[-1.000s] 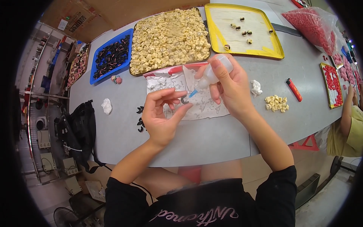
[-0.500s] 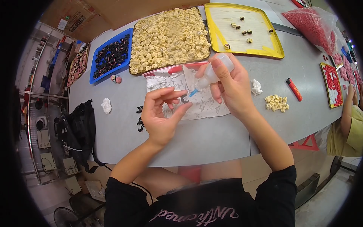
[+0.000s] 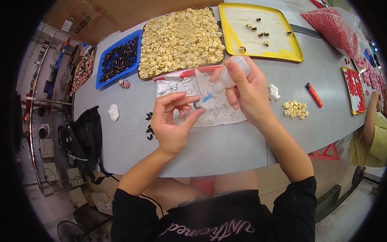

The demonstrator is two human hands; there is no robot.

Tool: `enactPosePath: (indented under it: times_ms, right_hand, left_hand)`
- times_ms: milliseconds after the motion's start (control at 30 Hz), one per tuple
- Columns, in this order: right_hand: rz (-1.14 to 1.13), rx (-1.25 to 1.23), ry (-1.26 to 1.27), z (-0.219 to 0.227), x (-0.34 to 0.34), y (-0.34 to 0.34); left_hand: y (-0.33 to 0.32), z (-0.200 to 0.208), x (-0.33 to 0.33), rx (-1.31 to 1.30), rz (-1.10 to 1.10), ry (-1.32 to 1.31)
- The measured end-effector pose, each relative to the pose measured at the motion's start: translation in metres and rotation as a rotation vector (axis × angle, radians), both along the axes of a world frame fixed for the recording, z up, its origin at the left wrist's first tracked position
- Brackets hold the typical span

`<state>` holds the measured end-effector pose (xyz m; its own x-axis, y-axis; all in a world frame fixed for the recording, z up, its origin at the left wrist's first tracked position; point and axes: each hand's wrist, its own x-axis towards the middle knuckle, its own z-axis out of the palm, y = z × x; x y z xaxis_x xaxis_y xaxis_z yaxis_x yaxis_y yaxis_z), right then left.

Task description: Assembling small plastic toy components using glue at a factory workbench.

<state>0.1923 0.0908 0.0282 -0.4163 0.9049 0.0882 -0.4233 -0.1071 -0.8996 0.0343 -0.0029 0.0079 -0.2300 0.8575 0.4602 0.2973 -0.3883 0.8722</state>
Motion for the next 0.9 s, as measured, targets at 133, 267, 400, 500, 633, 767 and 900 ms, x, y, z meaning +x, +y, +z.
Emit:
enactPosePath:
  times_ms: [133,267,400,500,633,767,900]
  right_hand:
    - [-0.006,-0.007,-0.002,0.0010,0.0020,0.0013]
    - [-0.010,-0.004,-0.010,0.0007,0.0022,0.0015]
    - [-0.013,-0.007,-0.002,-0.0004,0.0021,0.0019]
    - [-0.020,-0.002,0.000,-0.0007,0.0020,0.0018]
    - [-0.026,0.011,-0.006,-0.0018,0.0018,0.0023]
    - [-0.035,0.031,-0.021,-0.0012,0.0011,0.0012]
    - [-0.047,0.047,-0.041,-0.0009,0.0008,0.0011]
  left_hand:
    - [0.0005,-0.0010,-0.0007,0.002,0.011,-0.003]
    - [0.0007,-0.0006,-0.0007,0.002,0.009,-0.008]
    - [0.0018,-0.0016,-0.0012,0.017,0.016,-0.002]
    - [0.0017,-0.0018,-0.0006,0.007,0.009,0.001]
    - [0.0018,-0.0025,0.0001,-0.002,-0.001,-0.002]
    - [0.0016,-0.0021,0.0001,-0.011,0.002,0.002]
    - [0.0015,-0.0010,0.0002,-0.013,0.002,0.004]
